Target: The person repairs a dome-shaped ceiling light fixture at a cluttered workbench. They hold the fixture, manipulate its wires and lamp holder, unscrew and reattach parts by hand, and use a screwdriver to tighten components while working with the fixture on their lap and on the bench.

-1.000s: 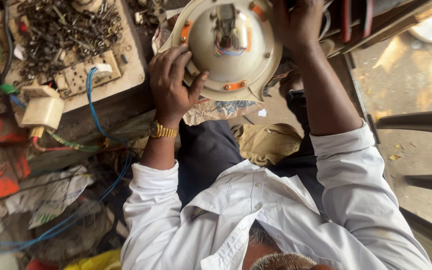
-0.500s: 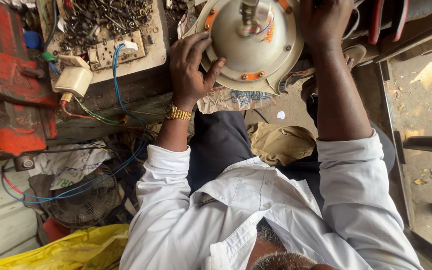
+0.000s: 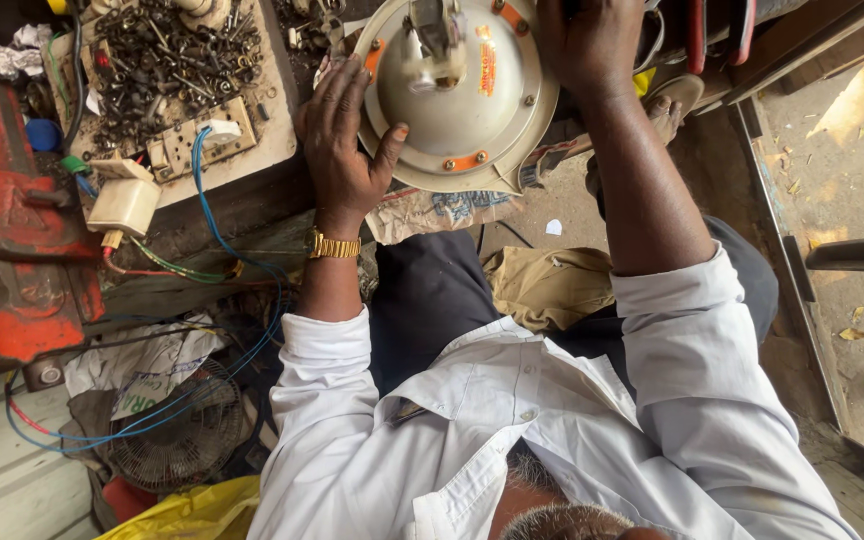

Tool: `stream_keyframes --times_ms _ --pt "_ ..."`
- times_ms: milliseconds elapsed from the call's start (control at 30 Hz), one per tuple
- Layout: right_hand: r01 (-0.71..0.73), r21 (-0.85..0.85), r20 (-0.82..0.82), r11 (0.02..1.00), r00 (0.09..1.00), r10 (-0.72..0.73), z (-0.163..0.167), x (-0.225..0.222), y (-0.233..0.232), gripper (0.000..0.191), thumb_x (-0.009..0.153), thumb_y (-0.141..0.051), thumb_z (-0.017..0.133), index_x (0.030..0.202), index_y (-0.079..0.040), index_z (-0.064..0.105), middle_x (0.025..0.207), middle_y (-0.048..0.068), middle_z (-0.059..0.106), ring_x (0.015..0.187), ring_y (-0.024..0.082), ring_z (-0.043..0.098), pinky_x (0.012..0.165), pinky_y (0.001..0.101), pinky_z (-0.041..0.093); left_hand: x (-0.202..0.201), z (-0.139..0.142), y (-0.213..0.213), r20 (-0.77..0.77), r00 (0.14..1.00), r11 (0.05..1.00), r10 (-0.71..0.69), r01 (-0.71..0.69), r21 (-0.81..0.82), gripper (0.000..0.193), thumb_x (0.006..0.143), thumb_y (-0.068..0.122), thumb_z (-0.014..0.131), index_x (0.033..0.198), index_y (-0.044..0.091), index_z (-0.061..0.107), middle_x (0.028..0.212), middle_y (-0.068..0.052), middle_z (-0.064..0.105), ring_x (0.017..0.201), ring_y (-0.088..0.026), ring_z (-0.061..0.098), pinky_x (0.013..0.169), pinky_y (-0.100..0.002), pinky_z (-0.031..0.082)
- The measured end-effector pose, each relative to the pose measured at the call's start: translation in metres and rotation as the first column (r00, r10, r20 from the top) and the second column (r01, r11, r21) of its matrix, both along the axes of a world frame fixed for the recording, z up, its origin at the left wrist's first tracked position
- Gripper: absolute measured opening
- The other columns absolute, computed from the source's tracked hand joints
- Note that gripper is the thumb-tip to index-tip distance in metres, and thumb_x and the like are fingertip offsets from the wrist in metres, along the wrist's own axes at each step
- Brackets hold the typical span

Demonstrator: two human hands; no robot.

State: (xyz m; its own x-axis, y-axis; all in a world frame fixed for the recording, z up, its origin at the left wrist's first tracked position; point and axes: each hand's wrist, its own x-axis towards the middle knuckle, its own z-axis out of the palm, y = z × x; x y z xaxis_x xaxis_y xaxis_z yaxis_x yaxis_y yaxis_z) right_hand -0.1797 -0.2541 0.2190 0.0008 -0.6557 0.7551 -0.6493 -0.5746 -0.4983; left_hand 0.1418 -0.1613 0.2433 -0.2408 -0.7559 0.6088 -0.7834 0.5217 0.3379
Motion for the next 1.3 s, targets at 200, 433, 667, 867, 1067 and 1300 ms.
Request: stream_keyframes --times_ms 200,433,667,867,1067,1300 --pt "-0.105 0.019 -0.02 0.994 0.994 0.106 0.008 -0.001 -0.003 0.005 0.102 -0.005 0.072 0.106 -0.003 0.07 0.089 0.012 0.074 0.077 0.026 0.075 0.063 0.0349 0.056 0.0 0.001 -0.003 0.045 0.999 0.999 0.016 -0.018 0.051 0.068 0.105 0.058 0.057 0.147 0.004 0.057 0.155 -0.013 0.055 0.146 -0.031 0.049 0.124 -0.056 0.029" --pt "-0.089 0.007 -0.072 0.996 0.993 0.089 0.015 0.005 0.0 0.006 0.103 -0.007 0.074 0.108 -0.005 0.074 0.091 0.013 0.074 0.077 0.028 0.074 0.064 0.0365 0.056 0.008 0.0 -0.001 -0.005 1.0 0.998 -0.028 0.028 0.057 0.069 0.107 0.059 0.056 0.148 0.004 0.056 0.156 -0.015 0.054 0.146 -0.034 0.049 0.124 -0.056 0.032" --pt "-0.219 0.059 -0.055 0.974 0.974 0.222 0.02 0.003 0.005 0.011 0.103 -0.01 0.073 0.113 -0.004 0.075 0.103 0.012 0.076 0.091 0.024 0.078 0.079 0.0334 0.061 0.011 -0.003 -0.001 -0.007 1.0 0.998 -0.015 0.015 0.065 0.068 0.106 0.06 0.057 0.146 0.006 0.059 0.154 -0.014 0.055 0.146 -0.033 0.05 0.123 -0.056 0.032" --pt "-0.344 0.186 -0.073 0.92 0.929 0.362 0.022 -0.004 -0.001 0.011 0.108 -0.016 0.079 0.113 -0.007 0.08 0.103 0.009 0.078 0.093 0.02 0.076 0.082 0.0334 0.061 0.014 -0.005 0.001 -0.003 1.0 0.998 -0.007 0.007 0.058 0.066 0.106 0.059 0.059 0.144 0.005 0.06 0.152 -0.015 0.056 0.144 -0.034 0.051 0.123 -0.056 0.034" --pt "-0.471 0.147 -0.081 0.87 0.87 0.486 0.026 -0.009 0.001 0.014 0.103 -0.009 0.076 0.116 -0.004 0.078 0.112 0.011 0.077 0.11 0.023 0.075 0.099 0.0349 0.061 0.014 -0.005 0.002 -0.008 1.0 0.999 -0.011 0.012 0.049 0.066 0.106 0.058 0.061 0.144 0.004 0.06 0.152 -0.015 0.056 0.144 -0.033 0.051 0.122 -0.057 0.034" --pt "-0.469 0.213 -0.006 0.857 0.877 0.481 0.025 -0.011 0.001 0.012 0.103 -0.011 0.078 0.114 -0.005 0.08 0.112 0.01 0.078 0.105 0.021 0.076 0.094 0.035 0.063 0.012 -0.003 0.002 -0.007 1.0 0.999 -0.011 0.011 0.052 0.065 0.105 0.057 0.062 0.144 0.005 0.06 0.152 -0.014 0.056 0.143 -0.032 0.052 0.121 -0.055 0.035"
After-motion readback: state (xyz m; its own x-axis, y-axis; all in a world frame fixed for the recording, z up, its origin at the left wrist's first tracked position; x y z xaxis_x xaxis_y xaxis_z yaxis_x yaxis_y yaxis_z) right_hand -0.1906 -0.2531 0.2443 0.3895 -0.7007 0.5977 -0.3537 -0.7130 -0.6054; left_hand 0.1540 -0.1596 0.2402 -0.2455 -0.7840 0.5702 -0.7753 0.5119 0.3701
